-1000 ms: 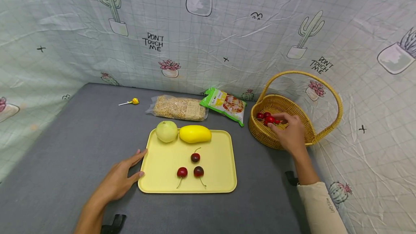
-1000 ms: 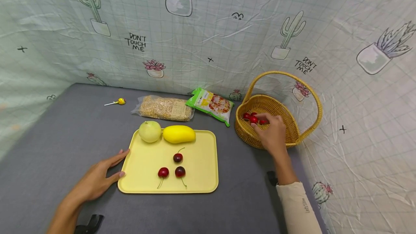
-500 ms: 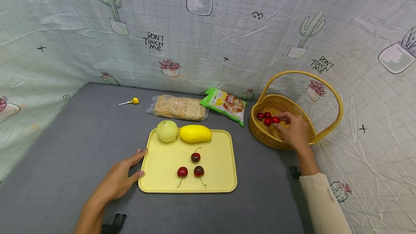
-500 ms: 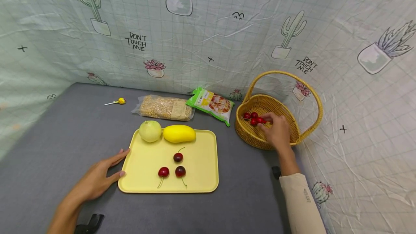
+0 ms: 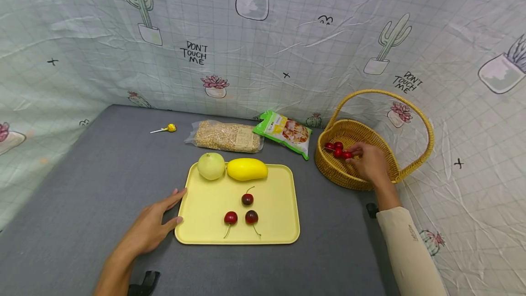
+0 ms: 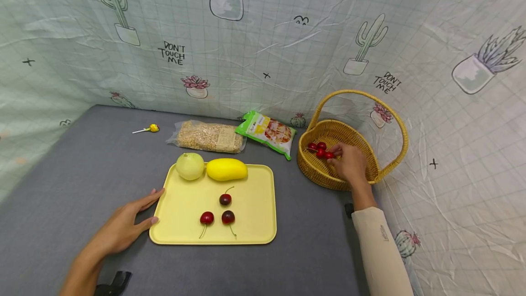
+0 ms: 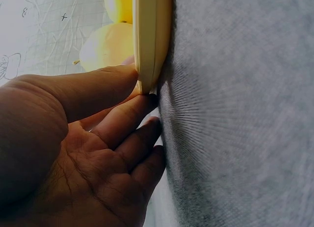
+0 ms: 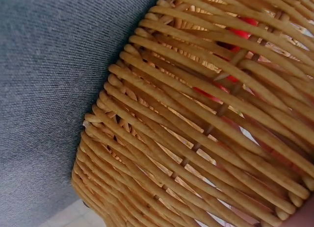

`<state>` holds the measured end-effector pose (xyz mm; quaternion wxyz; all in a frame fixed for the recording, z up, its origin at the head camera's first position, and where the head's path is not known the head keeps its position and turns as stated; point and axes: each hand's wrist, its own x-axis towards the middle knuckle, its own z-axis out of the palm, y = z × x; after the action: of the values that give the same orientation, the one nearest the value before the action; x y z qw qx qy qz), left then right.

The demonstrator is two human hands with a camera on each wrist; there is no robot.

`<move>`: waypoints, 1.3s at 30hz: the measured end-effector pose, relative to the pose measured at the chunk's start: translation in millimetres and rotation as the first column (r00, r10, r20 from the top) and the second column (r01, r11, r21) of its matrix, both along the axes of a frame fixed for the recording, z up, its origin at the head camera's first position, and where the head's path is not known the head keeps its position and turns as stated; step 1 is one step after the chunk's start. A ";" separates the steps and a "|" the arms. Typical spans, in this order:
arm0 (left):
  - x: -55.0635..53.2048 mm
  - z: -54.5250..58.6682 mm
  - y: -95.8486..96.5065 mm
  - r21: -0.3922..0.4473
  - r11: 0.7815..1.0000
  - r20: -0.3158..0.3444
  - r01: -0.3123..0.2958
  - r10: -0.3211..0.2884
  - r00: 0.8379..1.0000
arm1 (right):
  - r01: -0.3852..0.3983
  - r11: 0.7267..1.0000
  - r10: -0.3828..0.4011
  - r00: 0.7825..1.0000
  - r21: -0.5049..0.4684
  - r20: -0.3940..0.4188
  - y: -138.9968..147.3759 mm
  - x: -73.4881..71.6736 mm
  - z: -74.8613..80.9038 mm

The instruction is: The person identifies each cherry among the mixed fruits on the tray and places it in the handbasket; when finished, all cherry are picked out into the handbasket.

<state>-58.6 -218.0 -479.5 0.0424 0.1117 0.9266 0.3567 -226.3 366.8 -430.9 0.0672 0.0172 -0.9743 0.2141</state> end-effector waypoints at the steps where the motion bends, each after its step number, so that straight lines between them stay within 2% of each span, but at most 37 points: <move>1: 0.1 0.0 0.0 0.000 1.000 0.001 0.000 0.000 1.000 | 0.000 1.000 0.000 1.000 0.005 0.015 0.1 -0.8 -0.1; 6: 0.0 0.0 -0.2 0.003 1.000 0.001 0.000 0.000 1.000 | -0.001 0.999 -0.001 0.999 0.033 0.051 -0.1 -3.8 -0.2; 14: 0.4 -0.4 -0.3 0.000 1.000 0.000 -0.002 0.002 1.000 | -0.051 0.997 0.051 0.999 0.064 0.004 1.0 -9.5 -5.9; 21: 0.6 -0.8 0.0 -0.011 1.000 -0.004 -0.003 0.003 1.000 | -0.060 0.998 0.060 0.998 0.037 0.000 0.5 -7.9 -7.0; 25: 0.7 -0.9 0.3 -0.012 1.000 -0.011 -0.002 0.002 1.000 | -0.036 0.999 0.036 0.999 0.000 -0.014 -1.8 -3.0 -2.6; 28: 0.5 -0.9 0.3 -0.008 1.000 -0.013 -0.001 0.000 1.000 | -0.021 0.999 0.019 0.998 -0.047 -0.059 -3.9 1.8 3.0; 32: 0.0 -0.6 0.4 -0.009 1.000 -0.004 -0.001 0.001 1.000 | -0.033 0.994 0.015 0.986 -0.103 -0.166 -9.5 9.4 12.6; 39: -1.5 0.8 1.4 -0.016 1.000 0.005 -0.002 0.002 1.000 | -0.068 0.993 0.035 0.949 -0.097 -0.312 -30.1 26.4 28.0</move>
<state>-60.1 -216.6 -478.7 0.0451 0.1094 0.9295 0.3494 -199.8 336.7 -403.0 0.2145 0.0725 -0.9381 0.2620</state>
